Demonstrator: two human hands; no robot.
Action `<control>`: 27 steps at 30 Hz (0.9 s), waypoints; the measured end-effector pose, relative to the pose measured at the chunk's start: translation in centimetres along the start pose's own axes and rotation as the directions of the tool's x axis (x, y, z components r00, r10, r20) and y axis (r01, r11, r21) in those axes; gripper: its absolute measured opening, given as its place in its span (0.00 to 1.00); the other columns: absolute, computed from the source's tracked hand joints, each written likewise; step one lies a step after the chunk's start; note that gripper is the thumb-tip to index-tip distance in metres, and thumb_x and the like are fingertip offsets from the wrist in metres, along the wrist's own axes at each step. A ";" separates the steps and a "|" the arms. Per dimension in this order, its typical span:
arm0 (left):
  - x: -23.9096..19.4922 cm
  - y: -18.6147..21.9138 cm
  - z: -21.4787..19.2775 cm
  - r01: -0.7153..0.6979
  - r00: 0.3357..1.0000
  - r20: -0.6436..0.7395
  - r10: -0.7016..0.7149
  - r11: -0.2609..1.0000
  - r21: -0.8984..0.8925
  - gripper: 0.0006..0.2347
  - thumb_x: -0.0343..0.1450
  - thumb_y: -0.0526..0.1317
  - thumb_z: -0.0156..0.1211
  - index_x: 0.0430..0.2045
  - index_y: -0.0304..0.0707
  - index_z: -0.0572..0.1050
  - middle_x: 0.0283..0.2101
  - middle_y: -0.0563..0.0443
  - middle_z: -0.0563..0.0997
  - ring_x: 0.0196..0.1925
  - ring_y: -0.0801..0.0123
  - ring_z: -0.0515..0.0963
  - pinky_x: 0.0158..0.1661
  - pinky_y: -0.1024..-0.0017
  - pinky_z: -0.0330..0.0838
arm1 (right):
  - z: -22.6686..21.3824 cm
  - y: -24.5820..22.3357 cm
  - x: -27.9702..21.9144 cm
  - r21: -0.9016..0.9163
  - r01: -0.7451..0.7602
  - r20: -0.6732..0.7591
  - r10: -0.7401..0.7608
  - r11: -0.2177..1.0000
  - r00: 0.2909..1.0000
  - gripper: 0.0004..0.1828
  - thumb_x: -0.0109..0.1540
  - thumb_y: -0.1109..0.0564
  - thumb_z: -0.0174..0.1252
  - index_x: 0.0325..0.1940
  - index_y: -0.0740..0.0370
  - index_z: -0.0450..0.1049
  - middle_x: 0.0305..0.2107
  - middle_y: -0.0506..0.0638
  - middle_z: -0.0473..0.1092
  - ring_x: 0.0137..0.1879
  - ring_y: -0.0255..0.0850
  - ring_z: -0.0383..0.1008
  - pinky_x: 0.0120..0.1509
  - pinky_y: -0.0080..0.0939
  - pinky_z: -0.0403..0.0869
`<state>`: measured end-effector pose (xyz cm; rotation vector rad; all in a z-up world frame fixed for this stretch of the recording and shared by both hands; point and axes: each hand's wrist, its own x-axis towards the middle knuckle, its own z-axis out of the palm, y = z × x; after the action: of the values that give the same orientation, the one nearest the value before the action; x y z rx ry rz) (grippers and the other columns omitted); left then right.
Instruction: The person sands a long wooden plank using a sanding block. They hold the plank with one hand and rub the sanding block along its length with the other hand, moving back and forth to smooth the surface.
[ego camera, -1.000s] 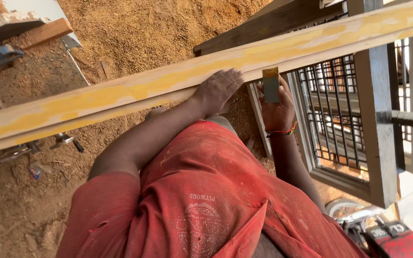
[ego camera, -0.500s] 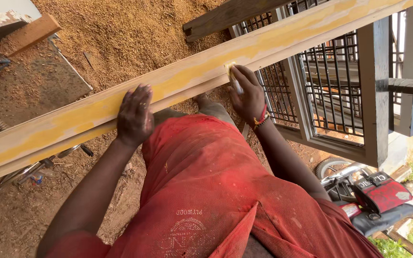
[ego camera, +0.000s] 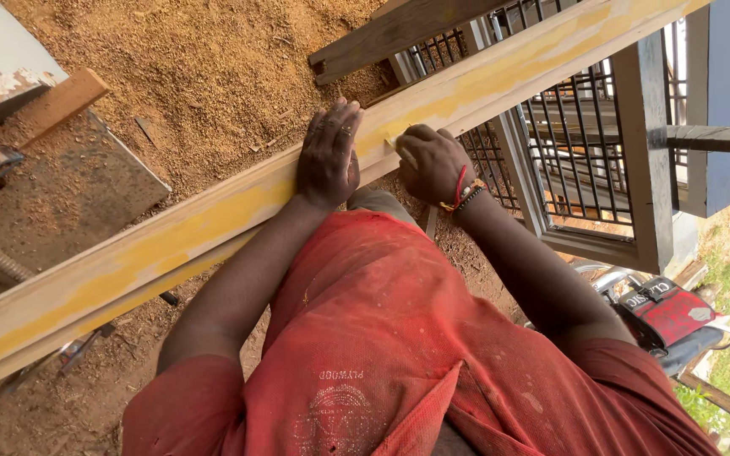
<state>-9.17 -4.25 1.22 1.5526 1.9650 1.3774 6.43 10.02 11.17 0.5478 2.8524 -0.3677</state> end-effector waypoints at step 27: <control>0.2 -0.1 0.4 0.029 0.983 0.176 -0.045 0.996 0.088 0.26 0.69 0.31 0.51 0.67 0.33 0.62 0.69 0.40 0.68 0.77 0.51 0.61 0.74 0.47 0.50 | -2.7 10.9 -2.3 0.029 -0.358 0.071 0.355 0.933 0.932 0.14 0.62 0.54 0.54 0.47 0.57 0.81 0.50 0.53 0.77 0.53 0.49 0.78 0.61 0.51 0.75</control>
<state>-9.02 -3.87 1.02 1.6071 1.9553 1.1117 12.29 19.80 12.10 1.0217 2.6129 -0.3704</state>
